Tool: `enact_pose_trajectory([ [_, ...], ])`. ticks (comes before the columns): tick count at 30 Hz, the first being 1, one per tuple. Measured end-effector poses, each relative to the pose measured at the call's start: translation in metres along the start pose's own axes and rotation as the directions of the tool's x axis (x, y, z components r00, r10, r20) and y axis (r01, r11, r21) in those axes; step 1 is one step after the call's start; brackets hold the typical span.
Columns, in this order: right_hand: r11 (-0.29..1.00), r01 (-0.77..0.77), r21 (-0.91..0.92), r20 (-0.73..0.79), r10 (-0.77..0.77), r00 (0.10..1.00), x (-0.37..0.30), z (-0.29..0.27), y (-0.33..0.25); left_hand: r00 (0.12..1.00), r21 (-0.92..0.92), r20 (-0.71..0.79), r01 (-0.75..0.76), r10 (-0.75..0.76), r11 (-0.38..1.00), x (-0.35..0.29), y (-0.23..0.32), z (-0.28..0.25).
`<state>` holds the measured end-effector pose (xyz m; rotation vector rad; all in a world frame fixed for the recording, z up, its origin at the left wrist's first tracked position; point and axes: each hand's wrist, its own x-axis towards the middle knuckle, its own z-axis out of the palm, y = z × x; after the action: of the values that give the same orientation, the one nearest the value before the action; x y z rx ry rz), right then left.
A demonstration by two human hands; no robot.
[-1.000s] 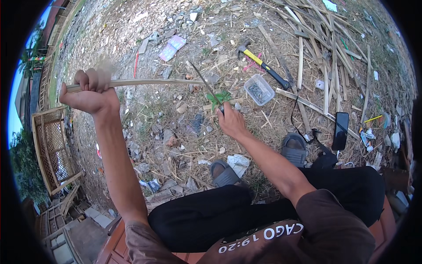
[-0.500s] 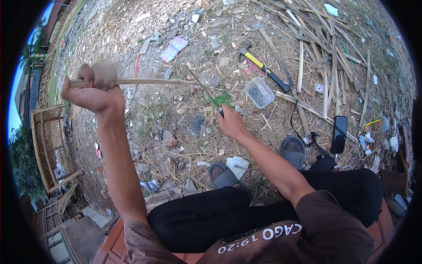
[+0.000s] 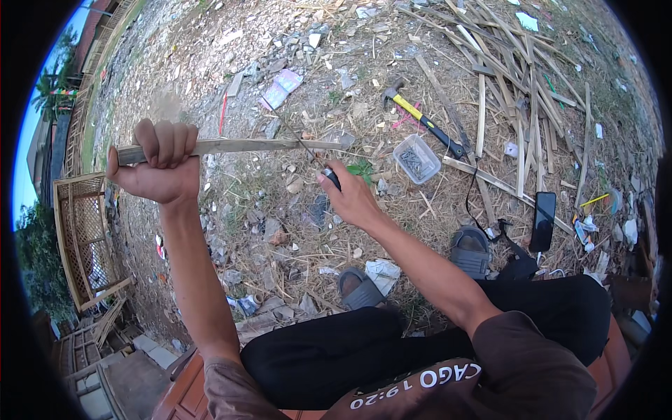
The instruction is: The person uses a knife to shave and smooth the edges of a long bamboo strip while seated outdoors.
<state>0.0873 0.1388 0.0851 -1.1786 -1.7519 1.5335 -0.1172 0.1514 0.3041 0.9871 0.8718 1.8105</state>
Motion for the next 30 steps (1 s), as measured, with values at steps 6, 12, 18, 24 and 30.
enact_pose_trajectory([
  [6,0.993,0.061,-0.104,-0.049,-0.066,0.997,-0.002,0.003,-0.008,0.999,0.033,0.038,-0.021,0.020,0.999,0.000,-0.008,-0.002],
  [12,0.993,-0.055,-0.101,0.037,0.059,0.998,0.006,-0.016,0.034,0.999,0.092,-0.009,-0.040,0.041,0.995,-0.005,-0.012,0.000],
  [18,0.993,0.091,-0.076,-0.053,-0.096,0.994,0.001,0.005,-0.002,0.988,0.172,-0.124,-0.072,0.094,0.983,0.004,-0.010,0.015],
  [24,0.955,-0.110,-0.276,-0.024,0.108,0.994,0.007,0.001,0.058,0.974,0.174,-0.201,-0.066,0.101,0.983,0.001,-0.008,0.012],
  [30,0.993,0.105,-0.061,0.019,-0.104,0.994,-0.004,0.006,-0.008,0.964,0.221,-0.230,-0.080,0.132,0.972,0.003,-0.010,0.015],
])
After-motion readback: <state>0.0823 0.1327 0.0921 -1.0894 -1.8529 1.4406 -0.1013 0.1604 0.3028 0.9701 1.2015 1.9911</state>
